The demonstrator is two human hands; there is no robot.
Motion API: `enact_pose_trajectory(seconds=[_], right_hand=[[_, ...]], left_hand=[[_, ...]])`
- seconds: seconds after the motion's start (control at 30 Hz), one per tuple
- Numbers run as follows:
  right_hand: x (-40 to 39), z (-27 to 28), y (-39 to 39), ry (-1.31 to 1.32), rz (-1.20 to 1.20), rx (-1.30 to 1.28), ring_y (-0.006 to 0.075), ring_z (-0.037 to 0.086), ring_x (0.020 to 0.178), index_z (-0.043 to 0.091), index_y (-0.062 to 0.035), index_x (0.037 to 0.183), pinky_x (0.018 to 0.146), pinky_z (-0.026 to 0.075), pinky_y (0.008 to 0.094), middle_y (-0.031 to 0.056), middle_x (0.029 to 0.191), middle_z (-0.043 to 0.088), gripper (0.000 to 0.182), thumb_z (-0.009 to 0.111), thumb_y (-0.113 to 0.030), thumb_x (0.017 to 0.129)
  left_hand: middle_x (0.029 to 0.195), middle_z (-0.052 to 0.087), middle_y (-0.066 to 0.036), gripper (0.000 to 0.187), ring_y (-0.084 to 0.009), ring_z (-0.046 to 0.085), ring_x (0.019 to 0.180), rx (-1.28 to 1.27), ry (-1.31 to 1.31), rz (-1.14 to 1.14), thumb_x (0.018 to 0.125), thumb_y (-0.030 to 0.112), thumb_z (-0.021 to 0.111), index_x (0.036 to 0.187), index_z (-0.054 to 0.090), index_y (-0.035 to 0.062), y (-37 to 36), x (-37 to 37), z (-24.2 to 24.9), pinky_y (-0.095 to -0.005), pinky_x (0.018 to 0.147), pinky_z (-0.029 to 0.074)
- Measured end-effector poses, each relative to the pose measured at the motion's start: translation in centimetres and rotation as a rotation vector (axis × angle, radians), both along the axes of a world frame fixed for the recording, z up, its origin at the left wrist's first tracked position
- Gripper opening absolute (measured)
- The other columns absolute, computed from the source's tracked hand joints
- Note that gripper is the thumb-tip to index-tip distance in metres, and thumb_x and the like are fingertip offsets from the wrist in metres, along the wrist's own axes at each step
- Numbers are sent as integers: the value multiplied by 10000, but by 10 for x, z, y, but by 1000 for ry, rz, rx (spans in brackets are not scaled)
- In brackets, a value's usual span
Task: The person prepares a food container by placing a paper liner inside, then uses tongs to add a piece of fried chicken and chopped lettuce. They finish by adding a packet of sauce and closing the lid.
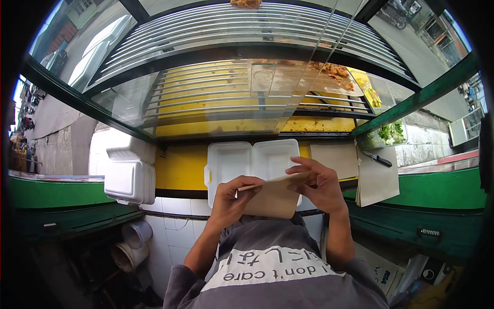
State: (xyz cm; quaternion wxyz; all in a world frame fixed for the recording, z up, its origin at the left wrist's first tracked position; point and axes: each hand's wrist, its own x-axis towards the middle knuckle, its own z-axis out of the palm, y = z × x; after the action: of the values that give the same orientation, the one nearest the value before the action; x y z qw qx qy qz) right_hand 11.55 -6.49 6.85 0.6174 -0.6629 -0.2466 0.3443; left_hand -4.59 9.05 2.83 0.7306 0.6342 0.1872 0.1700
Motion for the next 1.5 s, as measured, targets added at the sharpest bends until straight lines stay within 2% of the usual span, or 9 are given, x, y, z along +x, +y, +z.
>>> enact_pose_trajectory(seconds=[0.1,0.3,0.5,0.6,0.77,0.87,1.1,1.33,1.5], right_hand=[[2,-6,-12,-475,145,109,202,688,841,722,-22,972,767,541,287,116,905,716,219,699,41,763],[-2,6,-13,-856,274,162,272,677,930,730,-83,989,768,550,314,101,1065,689,360,656,105,692],[-12,-4,-18,-638,240,109,205,669,904,708,-57,1052,766,523,274,113,1131,665,366,587,119,755],[-23,-10,-12,170,-220,243,27,568,759,693,25,1006,649,460,206,88,1004,675,145,629,-10,880],[-20,-25,-8,-244,-286,-213,56,541,716,695,18,841,621,424,210,53,740,656,161,739,-137,831],[-9,-53,-2,-641,-376,-245,261,613,840,662,13,801,728,475,338,130,811,624,147,731,-118,803],[1,-92,3,-584,-362,-265,299,621,891,642,20,806,785,478,366,155,935,625,144,704,-110,819],[4,-98,2,-721,-278,-317,327,619,750,626,-17,816,653,473,395,133,830,616,155,679,-159,849],[3,-94,6,-949,-257,-440,346,619,680,626,-74,823,589,476,437,91,792,625,194,642,-257,885]], left_hand=[[1295,578,-137,264,-285,447,1299,304,-203,-69,930,149,596,1152,642,14,13,-2,-8,-383,1051,359],[1349,455,-197,702,-284,477,1240,-663,-115,47,943,392,543,1476,206,83,21,-9,-15,-396,1002,424],[1204,549,-209,900,-233,599,1077,-392,-101,236,772,-75,710,1477,179,105,10,7,-7,-347,922,524],[1174,573,-202,892,-235,605,1081,-259,-109,231,787,-54,712,1480,174,105,6,11,-11,-352,920,521],[1156,580,-192,930,-159,636,900,-182,98,118,789,-24,733,1496,150,131,8,17,-16,-282,822,544],[1113,589,-170,902,-138,629,812,-15,198,126,785,-3,736,1491,191,129,7,20,-24,-252,752,542],[1231,488,-170,741,-244,588,971,744,408,125,762,101,756,1410,398,95,-4,20,-41,-346,796,523],[1533,244,-169,755,-313,138,1450,1345,356,-243,898,545,498,1459,326,70,-18,36,-50,-626,1110,-44],[1535,241,-173,778,-298,140,1454,1422,432,-227,913,572,421,1465,303,36,-30,48,-74,-649,1102,-57]])
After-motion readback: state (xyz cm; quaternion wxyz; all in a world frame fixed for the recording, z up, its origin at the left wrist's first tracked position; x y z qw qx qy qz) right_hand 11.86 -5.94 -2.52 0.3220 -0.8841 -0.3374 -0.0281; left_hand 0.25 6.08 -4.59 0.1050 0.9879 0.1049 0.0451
